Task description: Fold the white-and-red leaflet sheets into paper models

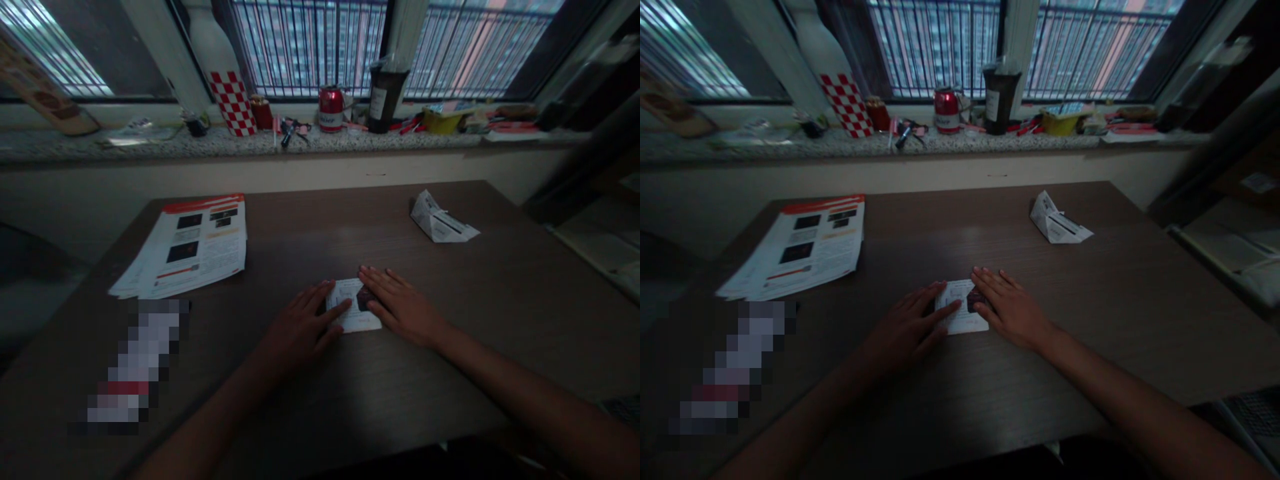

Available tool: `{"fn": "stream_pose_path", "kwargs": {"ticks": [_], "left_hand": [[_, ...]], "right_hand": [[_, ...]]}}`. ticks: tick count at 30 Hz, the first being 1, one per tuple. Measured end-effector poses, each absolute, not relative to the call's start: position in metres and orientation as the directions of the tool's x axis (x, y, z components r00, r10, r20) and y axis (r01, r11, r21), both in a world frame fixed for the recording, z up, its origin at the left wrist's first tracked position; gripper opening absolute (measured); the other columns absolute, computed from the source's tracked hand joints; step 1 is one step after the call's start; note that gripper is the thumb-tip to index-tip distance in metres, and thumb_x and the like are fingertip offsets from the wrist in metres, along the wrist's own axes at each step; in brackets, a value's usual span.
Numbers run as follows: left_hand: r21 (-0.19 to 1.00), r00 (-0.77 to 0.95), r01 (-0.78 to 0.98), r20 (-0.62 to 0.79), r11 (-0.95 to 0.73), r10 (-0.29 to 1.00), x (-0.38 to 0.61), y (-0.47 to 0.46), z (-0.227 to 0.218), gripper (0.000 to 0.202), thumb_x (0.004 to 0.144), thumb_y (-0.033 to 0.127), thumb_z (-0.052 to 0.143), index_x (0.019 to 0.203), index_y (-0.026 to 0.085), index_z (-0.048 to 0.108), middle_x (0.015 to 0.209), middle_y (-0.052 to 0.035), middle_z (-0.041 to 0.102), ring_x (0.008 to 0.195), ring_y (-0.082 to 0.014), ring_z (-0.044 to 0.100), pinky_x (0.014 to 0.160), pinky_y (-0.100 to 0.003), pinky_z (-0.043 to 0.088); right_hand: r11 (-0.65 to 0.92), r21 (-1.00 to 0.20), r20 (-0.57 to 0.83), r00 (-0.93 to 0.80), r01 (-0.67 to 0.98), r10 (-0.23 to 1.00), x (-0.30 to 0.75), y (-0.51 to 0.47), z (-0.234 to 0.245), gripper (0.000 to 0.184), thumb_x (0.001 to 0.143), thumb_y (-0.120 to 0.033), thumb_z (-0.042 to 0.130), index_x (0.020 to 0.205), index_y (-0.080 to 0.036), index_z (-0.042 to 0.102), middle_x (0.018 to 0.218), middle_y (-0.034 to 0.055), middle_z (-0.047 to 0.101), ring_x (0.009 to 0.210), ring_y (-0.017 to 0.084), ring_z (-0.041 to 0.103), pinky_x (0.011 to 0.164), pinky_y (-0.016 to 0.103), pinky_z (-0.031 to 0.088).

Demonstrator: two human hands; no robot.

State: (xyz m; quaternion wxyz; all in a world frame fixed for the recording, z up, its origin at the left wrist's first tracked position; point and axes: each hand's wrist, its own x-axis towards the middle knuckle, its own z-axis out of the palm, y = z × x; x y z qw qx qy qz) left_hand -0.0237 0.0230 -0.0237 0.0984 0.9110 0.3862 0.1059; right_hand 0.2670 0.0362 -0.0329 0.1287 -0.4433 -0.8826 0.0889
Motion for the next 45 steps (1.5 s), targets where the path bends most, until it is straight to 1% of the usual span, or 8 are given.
{"fn": "stream_pose_path", "kwargs": {"ticks": [6, 10, 13, 17, 22, 30, 38, 45], "left_hand": [[0.250, 0.628, 0.728, 0.131, -0.639, 0.767, -0.015, 0.020, -0.024, 0.046, 0.108, 0.037, 0.050, 0.154, 0.038, 0.053, 0.159, -0.0102, 0.046, 0.141, -0.0342, 0.048, 0.113, -0.056, 0.047], [0.262, 0.597, 0.743, 0.155, -0.616, 0.787, -0.011, 0.018, -0.025, 0.045, 0.106, 0.034, 0.055, 0.151, 0.038, 0.056, 0.157, -0.0107, 0.047, 0.139, -0.0342, 0.050, 0.111, -0.055, 0.047], [0.272, 0.580, 0.753, 0.157, -0.599, 0.800, -0.011, 0.017, -0.026, 0.049, 0.106, 0.038, 0.054, 0.155, 0.036, 0.051, 0.159, -0.0095, 0.047, 0.138, -0.0334, 0.051, 0.113, -0.055, 0.045], [0.287, 0.557, 0.771, 0.129, -0.569, 0.820, -0.010, 0.016, -0.027, 0.062, 0.105, 0.043, 0.053, 0.162, 0.024, 0.038, 0.161, -0.0112, 0.048, 0.141, -0.0320, 0.050, 0.118, -0.053, 0.041], [0.250, 0.563, 0.779, 0.126, -0.575, 0.817, -0.010, 0.013, -0.030, 0.058, 0.109, 0.040, 0.044, 0.163, 0.020, 0.037, 0.165, -0.0128, 0.044, 0.148, -0.0309, 0.046, 0.123, -0.051, 0.037], [0.218, 0.707, 0.675, 0.082, -0.705, 0.702, -0.025, 0.012, -0.032, 0.059, 0.113, 0.046, 0.039, 0.168, 0.032, 0.025, 0.176, -0.0064, 0.020, 0.162, -0.0280, 0.019, 0.130, -0.052, 0.023], [0.205, 0.785, 0.599, 0.042, -0.774, 0.618, -0.043, 0.008, -0.023, 0.061, 0.112, 0.050, 0.041, 0.168, 0.034, 0.023, 0.174, -0.0017, 0.025, 0.161, -0.0250, 0.022, 0.131, -0.049, 0.022], [0.196, 0.776, 0.617, 0.005, -0.762, 0.630, -0.050, 0.002, -0.023, 0.061, 0.112, 0.051, 0.041, 0.168, 0.039, 0.021, 0.175, -0.0016, 0.020, 0.161, -0.0289, 0.023, 0.130, -0.056, 0.018]], "right_hand": [[0.639, -0.332, 0.209, -0.607, 0.694, 0.767, 0.252, 0.050, -0.027, 0.063, 0.113, -0.041, 0.034, 0.170, -0.030, 0.008, 0.173, 0.0048, 0.026, 0.159, 0.022, 0.029, 0.129, 0.050, 0.031], [0.648, -0.340, 0.208, -0.617, 0.682, 0.759, 0.242, 0.067, -0.032, 0.064, 0.113, -0.040, 0.033, 0.170, -0.029, 0.007, 0.174, 0.0065, 0.024, 0.159, 0.024, 0.028, 0.129, 0.052, 0.030], [0.647, -0.307, 0.185, -0.623, 0.699, 0.760, 0.238, 0.078, -0.038, 0.064, 0.113, -0.039, 0.032, 0.170, -0.027, 0.006, 0.174, 0.0082, 0.022, 0.160, 0.025, 0.025, 0.129, 0.054, 0.028], [0.646, -0.250, 0.145, -0.632, 0.721, 0.761, 0.237, 0.082, -0.045, 0.065, 0.113, -0.041, 0.032, 0.170, -0.024, 0.006, 0.174, 0.0089, 0.021, 0.160, 0.025, 0.022, 0.130, 0.053, 0.026], [0.631, -0.223, 0.120, -0.622, 0.743, 0.774, 0.235, 0.080, -0.044, 0.066, 0.113, -0.042, 0.031, 0.170, -0.022, 0.007, 0.173, 0.0097, 0.021, 0.161, 0.026, 0.021, 0.131, 0.051, 0.024], [0.630, -0.215, 0.130, -0.617, 0.746, 0.776, 0.235, 0.080, -0.044, 0.069, 0.112, -0.046, 0.034, 0.171, -0.022, 0.009, 0.173, 0.0095, 0.023, 0.160, 0.027, 0.023, 0.130, 0.052, 0.025], [0.626, -0.249, 0.123, -0.617, 0.739, 0.778, 0.235, 0.081, -0.044, 0.067, 0.111, -0.046, 0.036, 0.170, -0.022, 0.015, 0.173, 0.0107, 0.024, 0.160, 0.027, 0.023, 0.130, 0.052, 0.025], [0.629, -0.240, 0.123, -0.620, 0.739, 0.775, 0.235, 0.081, -0.044, 0.066, 0.112, -0.048, 0.033, 0.170, -0.020, 0.018, 0.173, 0.0105, 0.024, 0.161, 0.026, 0.022, 0.130, 0.052, 0.025]]}}
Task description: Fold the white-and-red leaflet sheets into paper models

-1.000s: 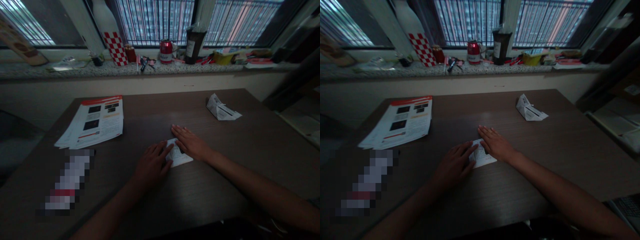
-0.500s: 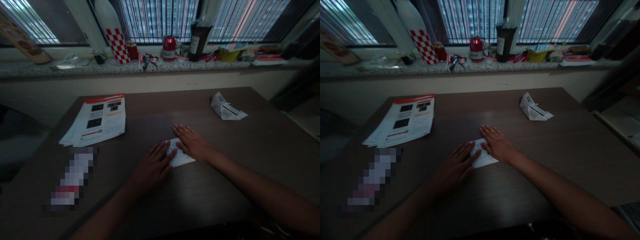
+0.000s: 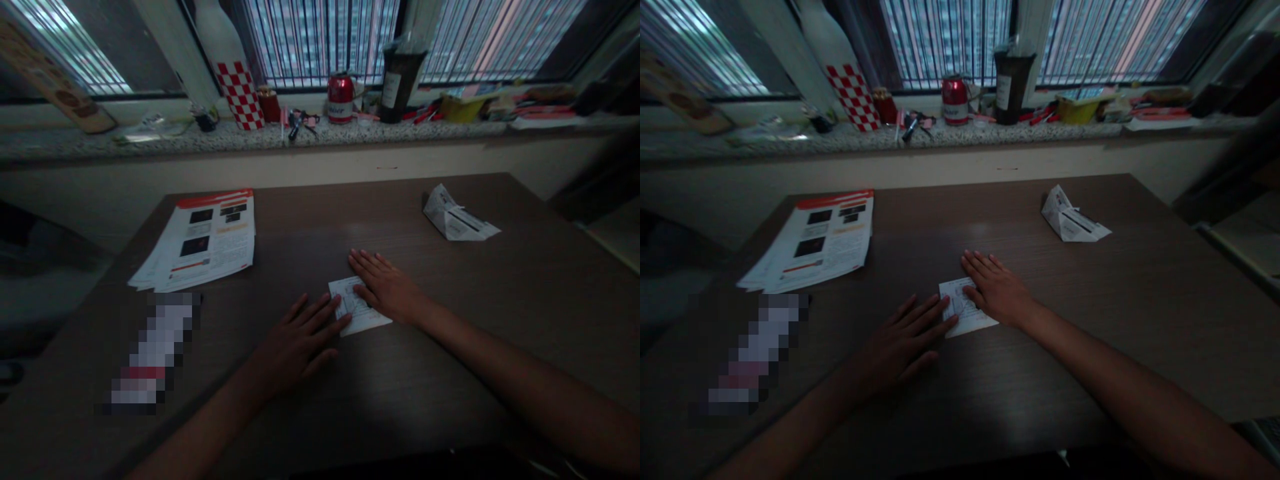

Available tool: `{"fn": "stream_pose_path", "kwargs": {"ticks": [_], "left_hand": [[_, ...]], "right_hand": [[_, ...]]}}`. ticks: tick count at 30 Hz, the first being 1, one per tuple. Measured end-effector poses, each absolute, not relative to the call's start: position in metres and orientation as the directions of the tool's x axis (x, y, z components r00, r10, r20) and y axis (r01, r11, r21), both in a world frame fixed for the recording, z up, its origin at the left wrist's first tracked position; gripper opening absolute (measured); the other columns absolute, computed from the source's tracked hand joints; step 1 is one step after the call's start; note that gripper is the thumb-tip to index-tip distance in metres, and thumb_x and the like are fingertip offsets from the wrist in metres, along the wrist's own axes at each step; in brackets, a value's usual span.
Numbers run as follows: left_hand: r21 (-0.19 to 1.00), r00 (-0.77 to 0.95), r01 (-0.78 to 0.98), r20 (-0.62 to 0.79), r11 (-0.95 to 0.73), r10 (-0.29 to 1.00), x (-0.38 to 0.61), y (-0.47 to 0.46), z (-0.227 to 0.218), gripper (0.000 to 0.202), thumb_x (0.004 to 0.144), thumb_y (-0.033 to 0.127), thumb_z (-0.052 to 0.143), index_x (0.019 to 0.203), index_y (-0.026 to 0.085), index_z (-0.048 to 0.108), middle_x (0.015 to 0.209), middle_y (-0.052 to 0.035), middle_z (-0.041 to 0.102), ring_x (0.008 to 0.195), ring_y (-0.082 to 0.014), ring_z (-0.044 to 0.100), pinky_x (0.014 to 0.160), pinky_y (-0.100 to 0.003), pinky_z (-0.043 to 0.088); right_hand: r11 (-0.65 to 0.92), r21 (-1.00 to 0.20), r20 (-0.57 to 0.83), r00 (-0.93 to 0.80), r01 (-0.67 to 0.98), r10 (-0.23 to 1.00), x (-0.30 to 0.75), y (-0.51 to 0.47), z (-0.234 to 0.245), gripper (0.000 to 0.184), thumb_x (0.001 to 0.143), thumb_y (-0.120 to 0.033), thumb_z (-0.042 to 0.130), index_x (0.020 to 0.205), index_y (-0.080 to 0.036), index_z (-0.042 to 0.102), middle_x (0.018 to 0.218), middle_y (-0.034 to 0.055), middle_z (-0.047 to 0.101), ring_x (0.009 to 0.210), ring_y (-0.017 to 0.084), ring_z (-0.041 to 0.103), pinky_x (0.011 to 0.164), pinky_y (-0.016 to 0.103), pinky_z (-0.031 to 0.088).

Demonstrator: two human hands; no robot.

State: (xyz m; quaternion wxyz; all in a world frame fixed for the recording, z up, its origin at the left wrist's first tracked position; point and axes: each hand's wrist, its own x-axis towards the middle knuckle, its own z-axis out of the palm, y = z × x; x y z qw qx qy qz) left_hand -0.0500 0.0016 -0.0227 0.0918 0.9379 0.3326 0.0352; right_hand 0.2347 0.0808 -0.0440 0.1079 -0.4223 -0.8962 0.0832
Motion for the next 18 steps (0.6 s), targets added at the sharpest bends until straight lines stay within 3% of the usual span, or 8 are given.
{"fn": "stream_pose_path", "kwargs": {"ticks": [5, 12, 18], "left_hand": [[0.173, 0.776, 0.622, -0.004, -0.763, 0.631, -0.047, 0.004, -0.022, 0.060, 0.111, 0.052, 0.042, 0.167, 0.039, 0.024, 0.175, -0.0014, 0.022, 0.160, -0.0285, 0.025, 0.129, -0.055, 0.021], [0.180, 0.805, 0.573, 0.064, -0.800, 0.590, -0.055, -0.004, -0.024, 0.068, 0.111, 0.051, 0.043, 0.170, 0.032, 0.015, 0.173, -0.0019, 0.028, 0.160, -0.0232, 0.027, 0.131, -0.045, 0.023], [0.143, 0.792, 0.601, 0.025, -0.786, 0.610, -0.057, -0.008, -0.018, 0.060, 0.112, 0.048, 0.043, 0.168, 0.036, 0.025, 0.172, -0.0006, 0.031, 0.158, -0.0253, 0.032, 0.131, -0.050, 0.021]], "right_hand": [[0.626, -0.231, 0.131, -0.614, 0.745, 0.779, 0.234, 0.082, -0.047, 0.071, 0.110, -0.053, 0.038, 0.170, -0.022, 0.016, 0.173, 0.0104, 0.024, 0.161, 0.027, 0.022, 0.130, 0.053, 0.025], [0.629, -0.240, 0.145, -0.613, 0.740, 0.777, 0.234, 0.083, -0.050, 0.072, 0.109, -0.054, 0.037, 0.170, -0.022, 0.016, 0.173, 0.0115, 0.024, 0.160, 0.028, 0.024, 0.129, 0.054, 0.026], [0.637, -0.239, 0.160, -0.617, 0.733, 0.771, 0.233, 0.082, -0.049, 0.070, 0.110, -0.052, 0.037, 0.170, -0.022, 0.017, 0.173, 0.0113, 0.025, 0.160, 0.028, 0.025, 0.129, 0.053, 0.026]]}}
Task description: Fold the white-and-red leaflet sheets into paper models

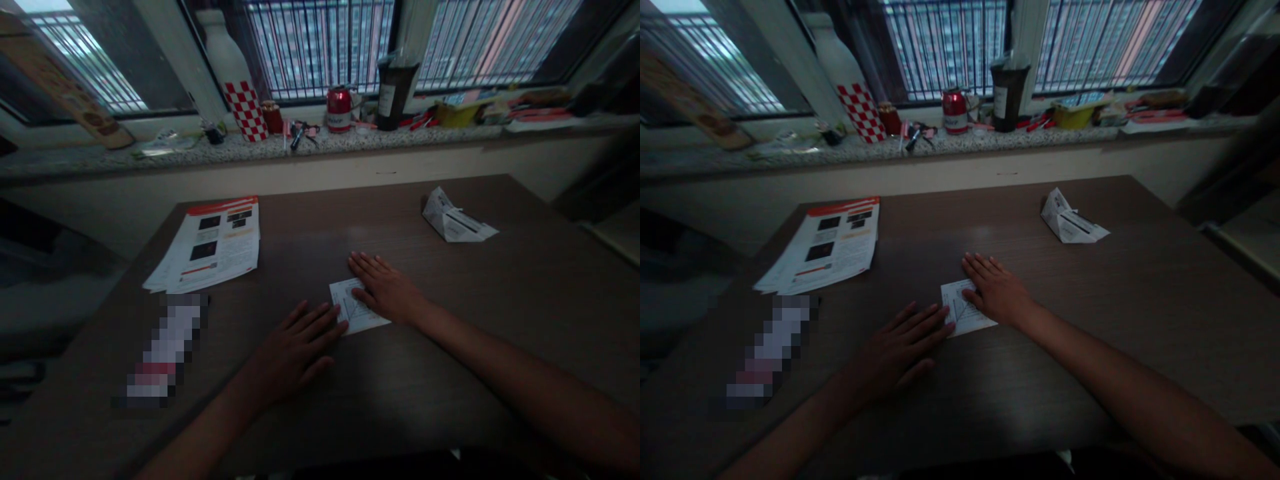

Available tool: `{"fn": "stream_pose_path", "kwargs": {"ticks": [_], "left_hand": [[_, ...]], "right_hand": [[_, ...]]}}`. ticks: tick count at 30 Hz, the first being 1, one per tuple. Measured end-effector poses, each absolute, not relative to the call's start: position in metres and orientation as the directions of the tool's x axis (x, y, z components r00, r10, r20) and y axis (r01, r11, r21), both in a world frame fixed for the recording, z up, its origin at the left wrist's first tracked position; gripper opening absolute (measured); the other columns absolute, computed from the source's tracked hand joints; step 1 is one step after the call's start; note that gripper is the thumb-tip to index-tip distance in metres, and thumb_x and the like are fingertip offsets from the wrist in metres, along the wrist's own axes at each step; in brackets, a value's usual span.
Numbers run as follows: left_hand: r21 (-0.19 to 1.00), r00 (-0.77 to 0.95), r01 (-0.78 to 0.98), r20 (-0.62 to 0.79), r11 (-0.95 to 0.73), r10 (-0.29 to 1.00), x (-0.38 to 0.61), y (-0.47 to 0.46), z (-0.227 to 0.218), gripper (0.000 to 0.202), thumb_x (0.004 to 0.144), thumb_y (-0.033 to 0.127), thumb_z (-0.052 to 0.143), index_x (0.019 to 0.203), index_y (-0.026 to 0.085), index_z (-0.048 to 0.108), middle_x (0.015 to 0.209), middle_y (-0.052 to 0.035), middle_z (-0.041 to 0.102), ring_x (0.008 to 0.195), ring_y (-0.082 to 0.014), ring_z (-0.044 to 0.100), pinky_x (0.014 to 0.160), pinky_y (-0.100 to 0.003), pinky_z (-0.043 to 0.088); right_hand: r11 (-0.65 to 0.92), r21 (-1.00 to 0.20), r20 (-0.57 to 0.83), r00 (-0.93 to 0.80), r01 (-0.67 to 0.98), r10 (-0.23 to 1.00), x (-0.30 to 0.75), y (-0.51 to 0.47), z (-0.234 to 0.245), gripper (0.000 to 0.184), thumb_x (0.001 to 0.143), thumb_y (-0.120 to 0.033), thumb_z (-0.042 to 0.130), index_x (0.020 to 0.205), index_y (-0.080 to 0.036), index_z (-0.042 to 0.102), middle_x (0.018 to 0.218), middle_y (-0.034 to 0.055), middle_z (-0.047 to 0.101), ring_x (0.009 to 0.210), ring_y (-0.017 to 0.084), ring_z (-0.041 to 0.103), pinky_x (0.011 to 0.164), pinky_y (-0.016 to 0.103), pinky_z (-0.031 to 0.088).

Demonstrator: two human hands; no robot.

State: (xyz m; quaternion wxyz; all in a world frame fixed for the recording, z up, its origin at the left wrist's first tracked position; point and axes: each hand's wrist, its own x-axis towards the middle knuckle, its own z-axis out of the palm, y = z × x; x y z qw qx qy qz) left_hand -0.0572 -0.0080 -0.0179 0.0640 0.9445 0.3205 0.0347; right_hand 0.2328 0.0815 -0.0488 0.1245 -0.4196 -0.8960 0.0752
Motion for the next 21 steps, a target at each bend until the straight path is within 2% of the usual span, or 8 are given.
{"fn": "stream_pose_path", "kwargs": {"ticks": [3, 6, 10, 14, 17, 21], "left_hand": [[0.134, 0.790, 0.606, 0.013, -0.784, 0.613, -0.0550, -0.0070, -0.0148, 0.057, 0.111, 0.048, 0.044, 0.166, 0.038, 0.030, 0.171, -0.0002, 0.032, 0.157, -0.0251, 0.033, 0.131, -0.052, 0.019], [0.140, 0.781, 0.618, 0.008, -0.774, 0.625, -0.0530, -0.0070, -0.0140, 0.057, 0.111, 0.047, 0.044, 0.166, 0.037, 0.031, 0.172, -0.0008, 0.031, 0.157, -0.0257, 0.033, 0.131, -0.053, 0.019], [0.149, 0.773, 0.627, 0.005, -0.765, 0.634, -0.0519, -0.0085, -0.0148, 0.057, 0.111, 0.046, 0.046, 0.165, 0.036, 0.032, 0.172, -0.0021, 0.030, 0.157, -0.0265, 0.033, 0.131, -0.053, 0.019], [0.159, 0.770, 0.631, -0.006, -0.760, 0.638, -0.0519, -0.0095, -0.0146, 0.056, 0.111, 0.047, 0.045, 0.165, 0.035, 0.033, 0.172, -0.0025, 0.031, 0.158, -0.0262, 0.032, 0.131, -0.053, 0.020], [0.167, 0.770, 0.629, -0.006, -0.759, 0.638, -0.0518, -0.0096, -0.0147, 0.057, 0.111, 0.047, 0.045, 0.165, 0.034, 0.033, 0.172, -0.0030, 0.031, 0.159, -0.0264, 0.030, 0.131, -0.054, 0.019], [0.182, 0.765, 0.633, 0.000, -0.752, 0.644, -0.0507, -0.0103, -0.0146, 0.057, 0.111, 0.043, 0.047, 0.165, 0.034, 0.033, 0.172, -0.0028, 0.031, 0.159, -0.0261, 0.030, 0.131, -0.053, 0.018]], "right_hand": [[0.638, -0.238, 0.165, -0.617, 0.732, 0.770, 0.2341, 0.0812, -0.0482, 0.071, 0.110, -0.052, 0.036, 0.170, -0.019, 0.016, 0.173, 0.0120, 0.026, 0.160, 0.027, 0.023, 0.130, 0.052, 0.025], [0.669, -0.241, 0.197, -0.639, 0.703, 0.743, 0.2361, 0.0821, -0.0465, 0.071, 0.111, -0.050, 0.035, 0.170, -0.021, 0.010, 0.174, 0.0094, 0.021, 0.162, 0.027, 0.019, 0.130, 0.054, 0.024], [0.784, -0.239, 0.200, -0.761, 0.572, 0.617, 0.2384, 0.0827, -0.0424, 0.071, 0.111, -0.047, 0.036, 0.170, -0.024, 0.003, 0.176, 0.0052, 0.014, 0.163, 0.023, 0.014, 0.132, 0.049, 0.018], [0.837, -0.285, 0.119, -0.850, 0.467, 0.514, 0.2404, 0.0811, -0.0406, 0.065, 0.113, -0.047, 0.035, 0.170, -0.025, 0.011, 0.175, 0.0042, 0.020, 0.162, 0.019, 0.017, 0.132, 0.045, 0.018], [0.827, -0.322, 0.095, -0.854, 0.461, 0.512, 0.2414, 0.0805, -0.0413, 0.064, 0.113, -0.049, 0.035, 0.169, -0.024, 0.016, 0.174, 0.0057, 0.021, 0.162, 0.020, 0.018, 0.133, 0.046, 0.016], [0.815, -0.357, 0.107, -0.847, 0.456, 0.520, 0.2414, 0.0808, -0.0430, 0.066, 0.112, -0.050, 0.037, 0.169, -0.026, 0.015, 0.175, 0.0059, 0.021, 0.162, 0.021, 0.018, 0.133, 0.046, 0.014]]}}
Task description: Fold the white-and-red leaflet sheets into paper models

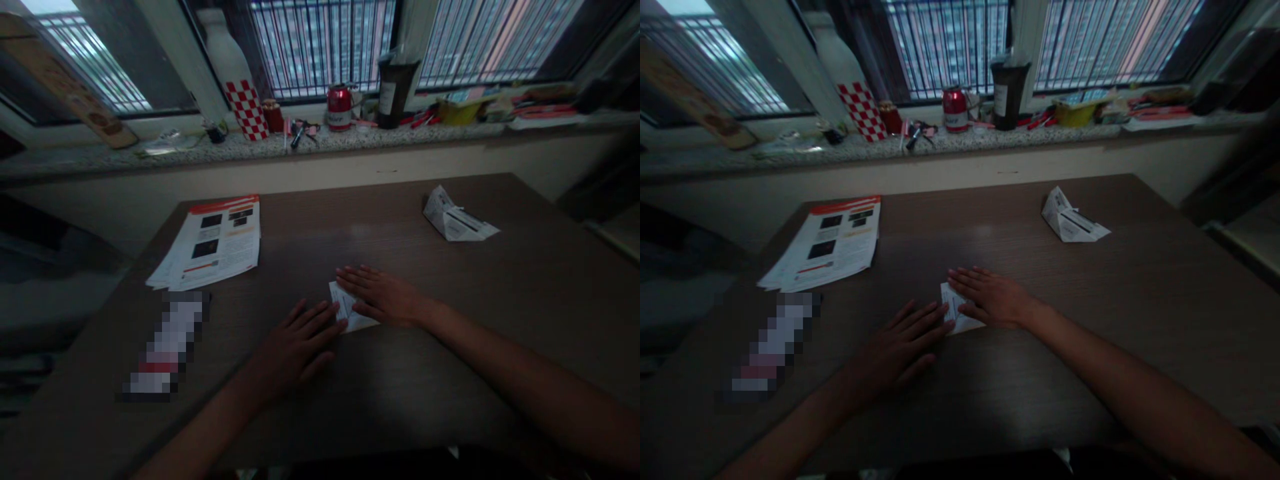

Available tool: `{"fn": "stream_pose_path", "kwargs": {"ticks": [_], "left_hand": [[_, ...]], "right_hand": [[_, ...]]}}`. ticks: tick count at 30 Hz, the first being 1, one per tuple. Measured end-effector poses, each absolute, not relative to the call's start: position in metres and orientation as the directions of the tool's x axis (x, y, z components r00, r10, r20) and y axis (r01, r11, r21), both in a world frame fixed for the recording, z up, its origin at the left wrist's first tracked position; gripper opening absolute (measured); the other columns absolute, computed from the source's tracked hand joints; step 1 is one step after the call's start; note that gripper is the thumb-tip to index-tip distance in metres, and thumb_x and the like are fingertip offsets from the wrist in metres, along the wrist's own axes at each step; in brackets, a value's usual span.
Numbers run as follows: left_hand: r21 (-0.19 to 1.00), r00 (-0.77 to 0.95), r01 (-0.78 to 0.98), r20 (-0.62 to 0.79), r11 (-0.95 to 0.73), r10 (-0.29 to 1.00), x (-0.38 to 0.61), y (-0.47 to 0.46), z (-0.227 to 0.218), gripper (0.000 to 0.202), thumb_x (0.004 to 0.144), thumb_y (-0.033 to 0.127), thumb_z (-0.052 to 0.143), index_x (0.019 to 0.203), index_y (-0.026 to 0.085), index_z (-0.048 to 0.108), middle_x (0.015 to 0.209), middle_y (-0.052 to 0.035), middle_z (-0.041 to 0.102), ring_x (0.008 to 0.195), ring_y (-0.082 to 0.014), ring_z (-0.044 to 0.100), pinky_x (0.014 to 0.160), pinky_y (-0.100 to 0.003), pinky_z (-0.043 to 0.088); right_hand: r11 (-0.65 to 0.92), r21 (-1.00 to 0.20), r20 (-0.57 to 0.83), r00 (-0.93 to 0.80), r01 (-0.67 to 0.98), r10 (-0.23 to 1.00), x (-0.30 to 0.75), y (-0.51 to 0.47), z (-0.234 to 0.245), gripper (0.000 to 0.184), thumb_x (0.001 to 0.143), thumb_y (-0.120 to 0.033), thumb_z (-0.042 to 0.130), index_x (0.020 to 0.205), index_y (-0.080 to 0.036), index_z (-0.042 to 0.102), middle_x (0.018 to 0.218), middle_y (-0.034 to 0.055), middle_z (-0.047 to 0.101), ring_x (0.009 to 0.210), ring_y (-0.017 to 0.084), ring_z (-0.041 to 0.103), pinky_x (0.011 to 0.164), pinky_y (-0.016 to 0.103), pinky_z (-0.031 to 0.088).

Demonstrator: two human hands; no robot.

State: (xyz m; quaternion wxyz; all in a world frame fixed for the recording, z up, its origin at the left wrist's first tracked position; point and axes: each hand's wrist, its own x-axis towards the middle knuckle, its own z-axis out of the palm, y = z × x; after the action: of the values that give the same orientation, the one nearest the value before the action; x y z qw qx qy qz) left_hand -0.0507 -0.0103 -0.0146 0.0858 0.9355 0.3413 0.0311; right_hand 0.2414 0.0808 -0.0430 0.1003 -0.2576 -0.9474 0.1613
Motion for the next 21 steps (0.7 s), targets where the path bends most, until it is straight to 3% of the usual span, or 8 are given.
{"fn": "stream_pose_path", "kwargs": {"ticks": [7, 11, 16, 21], "left_hand": [[0.208, 0.755, 0.639, 0.013, -0.741, 0.655, -0.051, -0.012, -0.018, 0.056, 0.111, 0.040, 0.046, 0.165, 0.033, 0.032, 0.172, -0.0033, 0.031, 0.159, -0.0262, 0.030, 0.131, -0.054, 0.019], [0.230, 0.755, 0.631, 0.039, -0.741, 0.654, -0.050, -0.010, -0.018, 0.052, 0.111, 0.040, 0.047, 0.162, 0.033, 0.040, 0.170, -0.0039, 0.037, 0.157, -0.0261, 0.034, 0.131, -0.055, 0.018], [0.266, 0.741, 0.634, 0.060, -0.726, 0.669, -0.044, -0.007, -0.011, 0.046, 0.110, 0.036, 0.051, 0.155, 0.033, 0.051, 0.164, -0.0063, 0.047, 0.152, -0.0281, 0.043, 0.129, -0.060, 0.021], [0.295, 0.711, 0.650, 0.091, -0.701, 0.698, -0.035, 0.000, 0.001, 0.040, 0.105, 0.030, 0.060, 0.145, 0.026, 0.057, 0.149, -0.0072, 0.062, 0.140, -0.0256, 0.055, 0.129, -0.055, 0.023]], "right_hand": [[0.788, -0.353, 0.156, -0.799, 0.505, 0.581, 0.239, 0.080, -0.049, 0.071, 0.111, -0.050, 0.039, 0.170, -0.023, 0.010, 0.175, 0.0100, 0.020, 0.162, 0.023, 0.018, 0.133, 0.048, 0.017], [0.792, -0.376, 0.174, -0.803, 0.480, 0.570, 0.240, 0.081, -0.047, 0.069, 0.112, -0.046, 0.042, 0.170, -0.024, 0.012, 0.174, 0.0103, 0.022, 0.162, 0.023, 0.019, 0.132, 0.050, 0.019], [0.766, -0.459, 0.191, -0.792, 0.449, 0.579, 0.250, 0.077, -0.039, 0.057, 0.111, -0.040, 0.045, 0.166, -0.027, 0.032, 0.173, 0.0083, 0.029, 0.160, 0.024, 0.026, 0.130, 0.051, 0.026], [0.753, -0.482, 0.200, -0.780, 0.449, 0.593, 0.258, 0.071, -0.036, 0.050, 0.109, -0.037, 0.051, 0.158, -0.028, 0.048, 0.166, 0.0090, 0.043, 0.153, 0.027, 0.042, 0.126, 0.052, 0.036]]}}
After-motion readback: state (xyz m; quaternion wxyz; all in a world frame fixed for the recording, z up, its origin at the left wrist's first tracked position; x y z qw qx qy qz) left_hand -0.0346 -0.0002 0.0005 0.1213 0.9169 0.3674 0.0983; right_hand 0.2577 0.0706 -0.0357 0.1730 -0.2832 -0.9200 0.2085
